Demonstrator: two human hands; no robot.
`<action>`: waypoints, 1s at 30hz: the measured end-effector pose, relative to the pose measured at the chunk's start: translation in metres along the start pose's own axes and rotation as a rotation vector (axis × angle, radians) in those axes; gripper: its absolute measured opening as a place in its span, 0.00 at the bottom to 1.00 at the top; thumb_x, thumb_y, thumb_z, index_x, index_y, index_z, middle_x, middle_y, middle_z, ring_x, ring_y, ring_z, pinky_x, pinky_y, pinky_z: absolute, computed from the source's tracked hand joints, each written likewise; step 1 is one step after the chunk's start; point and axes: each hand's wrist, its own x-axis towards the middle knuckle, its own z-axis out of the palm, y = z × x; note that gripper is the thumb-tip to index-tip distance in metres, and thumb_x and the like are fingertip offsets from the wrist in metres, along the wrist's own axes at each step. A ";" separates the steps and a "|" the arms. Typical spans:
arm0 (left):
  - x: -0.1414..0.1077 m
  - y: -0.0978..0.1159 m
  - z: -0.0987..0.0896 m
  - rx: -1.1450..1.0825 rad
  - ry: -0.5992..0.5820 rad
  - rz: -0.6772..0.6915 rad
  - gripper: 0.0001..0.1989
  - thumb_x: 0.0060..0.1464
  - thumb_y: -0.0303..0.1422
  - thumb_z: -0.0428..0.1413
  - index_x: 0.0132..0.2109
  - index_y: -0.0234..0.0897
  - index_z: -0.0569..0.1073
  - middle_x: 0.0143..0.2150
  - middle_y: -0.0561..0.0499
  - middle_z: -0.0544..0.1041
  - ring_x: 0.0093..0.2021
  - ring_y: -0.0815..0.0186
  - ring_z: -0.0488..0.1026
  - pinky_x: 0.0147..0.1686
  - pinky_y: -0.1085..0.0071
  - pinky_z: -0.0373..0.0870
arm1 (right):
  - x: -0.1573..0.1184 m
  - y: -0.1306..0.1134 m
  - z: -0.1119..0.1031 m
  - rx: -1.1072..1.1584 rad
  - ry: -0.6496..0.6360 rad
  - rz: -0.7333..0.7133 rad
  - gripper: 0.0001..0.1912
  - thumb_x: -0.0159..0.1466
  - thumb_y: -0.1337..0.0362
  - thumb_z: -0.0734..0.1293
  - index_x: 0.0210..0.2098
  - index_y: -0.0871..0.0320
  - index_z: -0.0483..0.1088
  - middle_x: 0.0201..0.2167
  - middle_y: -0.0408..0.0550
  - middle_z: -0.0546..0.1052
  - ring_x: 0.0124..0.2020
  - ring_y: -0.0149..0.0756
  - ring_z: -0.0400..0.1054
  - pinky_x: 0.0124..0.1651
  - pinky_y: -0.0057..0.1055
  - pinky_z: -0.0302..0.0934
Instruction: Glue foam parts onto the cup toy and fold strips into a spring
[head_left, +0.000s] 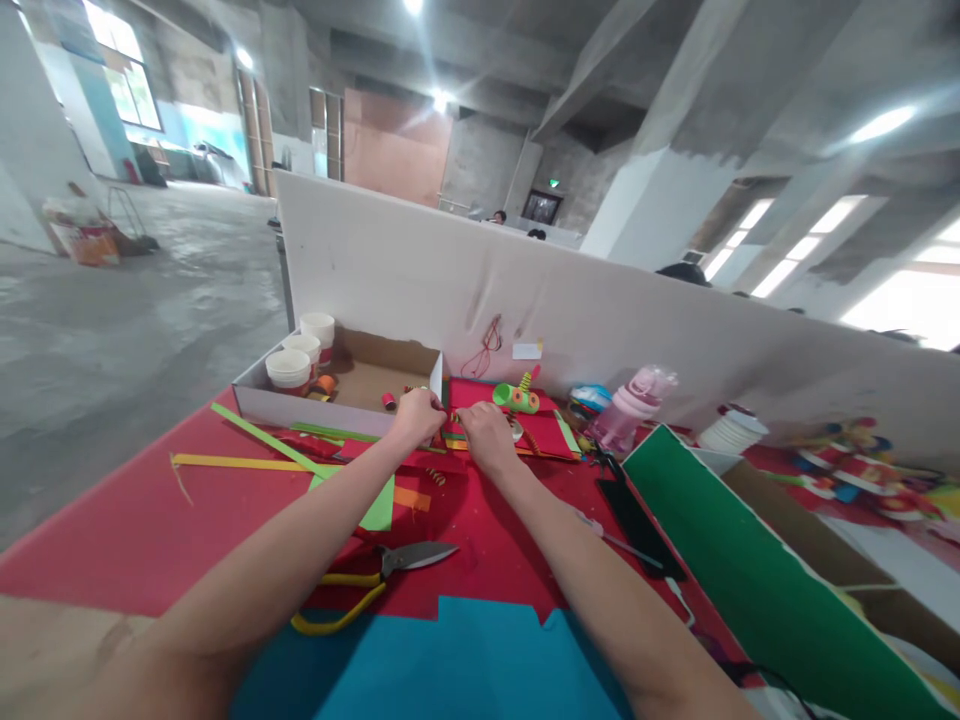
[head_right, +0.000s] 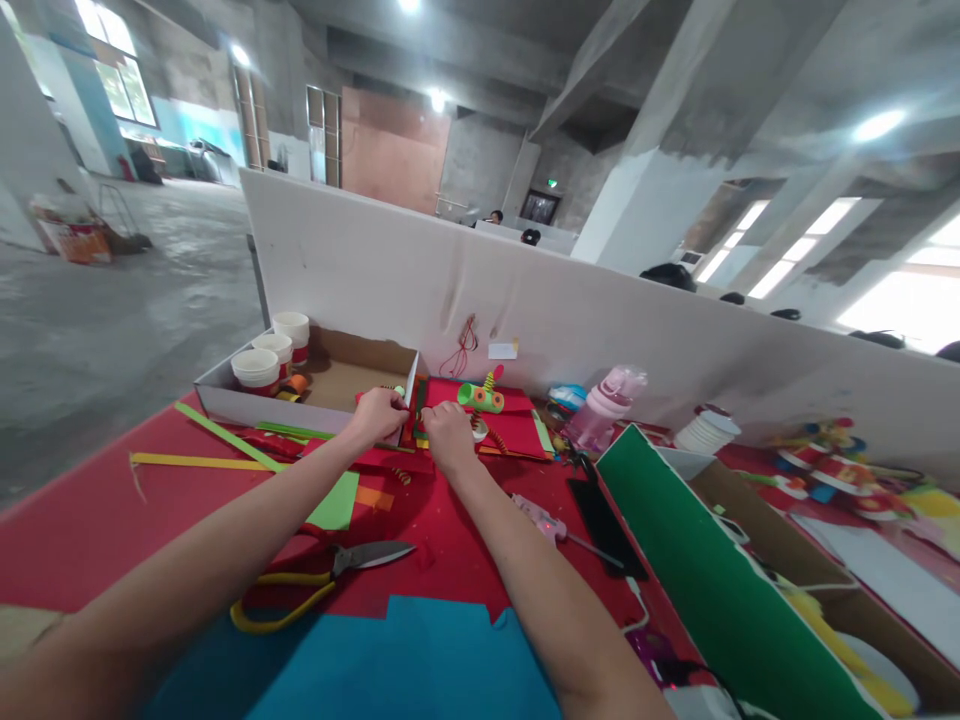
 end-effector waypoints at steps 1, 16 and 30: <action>0.001 0.000 0.001 0.025 -0.004 0.002 0.08 0.32 0.21 0.56 0.15 0.38 0.70 0.10 0.55 0.63 0.21 0.65 0.67 0.26 0.72 0.60 | 0.000 0.000 -0.001 -0.003 0.001 0.001 0.12 0.67 0.68 0.57 0.39 0.62 0.72 0.33 0.55 0.74 0.38 0.43 0.62 0.42 0.35 0.49; -0.005 0.000 0.018 -0.207 -0.140 -0.209 0.01 0.40 0.27 0.57 0.25 0.35 0.73 0.11 0.55 0.65 0.13 0.68 0.65 0.16 0.75 0.58 | -0.001 0.000 -0.001 -0.022 0.026 -0.003 0.11 0.67 0.68 0.58 0.37 0.61 0.71 0.33 0.52 0.74 0.38 0.42 0.61 0.43 0.35 0.49; -0.014 0.002 0.001 -0.234 -0.160 -0.221 0.11 0.48 0.30 0.55 0.40 0.32 0.74 0.16 0.57 0.67 0.12 0.73 0.61 0.14 0.77 0.56 | -0.001 0.002 -0.001 0.000 0.005 0.048 0.10 0.67 0.69 0.58 0.40 0.62 0.71 0.34 0.55 0.75 0.39 0.44 0.63 0.42 0.35 0.53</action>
